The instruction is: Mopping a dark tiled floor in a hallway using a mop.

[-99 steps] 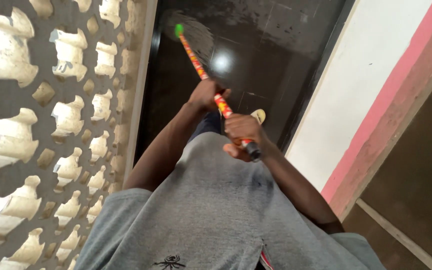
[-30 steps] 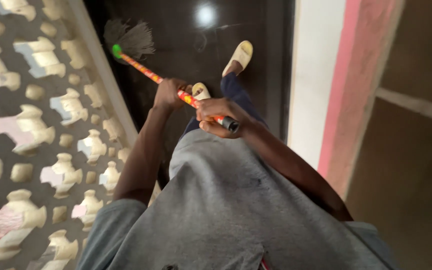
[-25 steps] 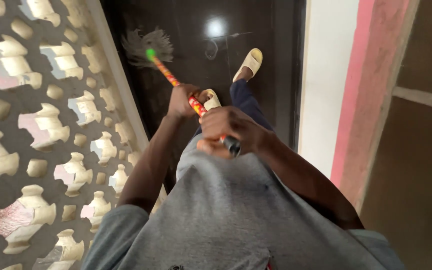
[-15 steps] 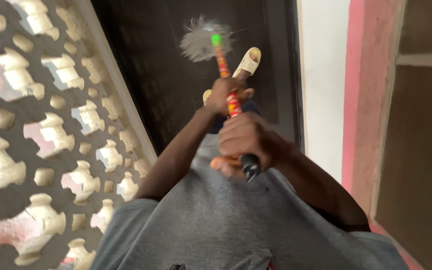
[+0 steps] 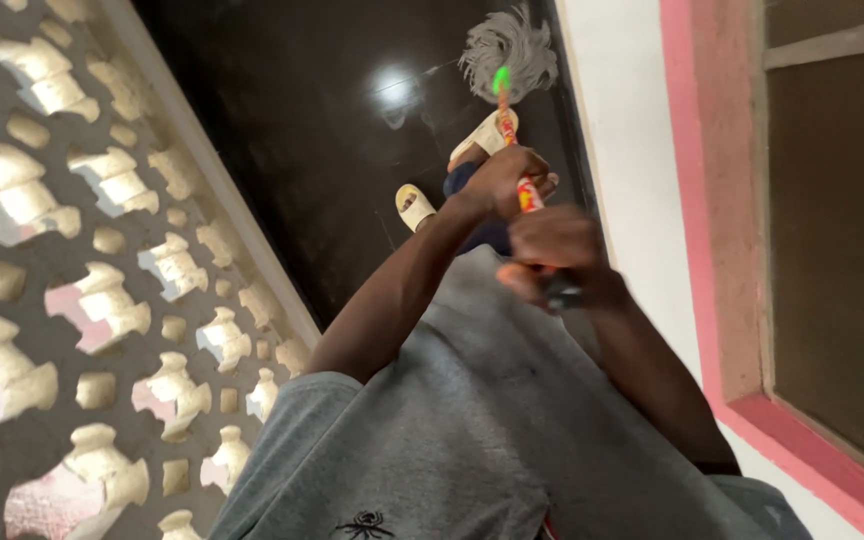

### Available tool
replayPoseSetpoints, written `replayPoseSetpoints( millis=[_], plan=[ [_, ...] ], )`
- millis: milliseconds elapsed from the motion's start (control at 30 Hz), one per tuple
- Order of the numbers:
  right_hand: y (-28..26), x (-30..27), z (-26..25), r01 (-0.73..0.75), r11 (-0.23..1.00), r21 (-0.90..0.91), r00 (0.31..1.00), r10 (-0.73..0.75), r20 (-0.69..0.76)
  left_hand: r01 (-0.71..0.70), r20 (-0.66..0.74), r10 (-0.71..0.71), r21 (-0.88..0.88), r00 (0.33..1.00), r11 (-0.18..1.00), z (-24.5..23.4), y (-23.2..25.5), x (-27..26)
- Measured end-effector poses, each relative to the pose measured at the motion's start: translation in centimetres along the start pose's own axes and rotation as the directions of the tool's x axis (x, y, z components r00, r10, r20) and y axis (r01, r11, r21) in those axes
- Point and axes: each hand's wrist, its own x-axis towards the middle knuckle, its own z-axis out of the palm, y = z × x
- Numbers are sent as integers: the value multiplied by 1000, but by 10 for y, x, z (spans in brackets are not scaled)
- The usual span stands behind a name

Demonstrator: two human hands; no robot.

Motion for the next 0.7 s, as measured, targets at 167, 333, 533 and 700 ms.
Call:
replayPoseSetpoints(
  millis=[167,333,533,700],
  plan=[
    [-27,8,-10,-39,975,220,991,66,-117,242,-63,-240,23,969,970,-16,33,-38],
    [-4,-9,26,-78,877,474,972,173,-161,331,-228,-299,118,927,936,-26,6,-112],
    [18,-22,86,-206,909,361,975,158,157,587,-374,-502,155,780,795,-31,-59,-212],
    [15,-31,99,-382,849,364,898,249,362,484,-463,-321,290,826,826,-17,-92,-245]
  ],
)
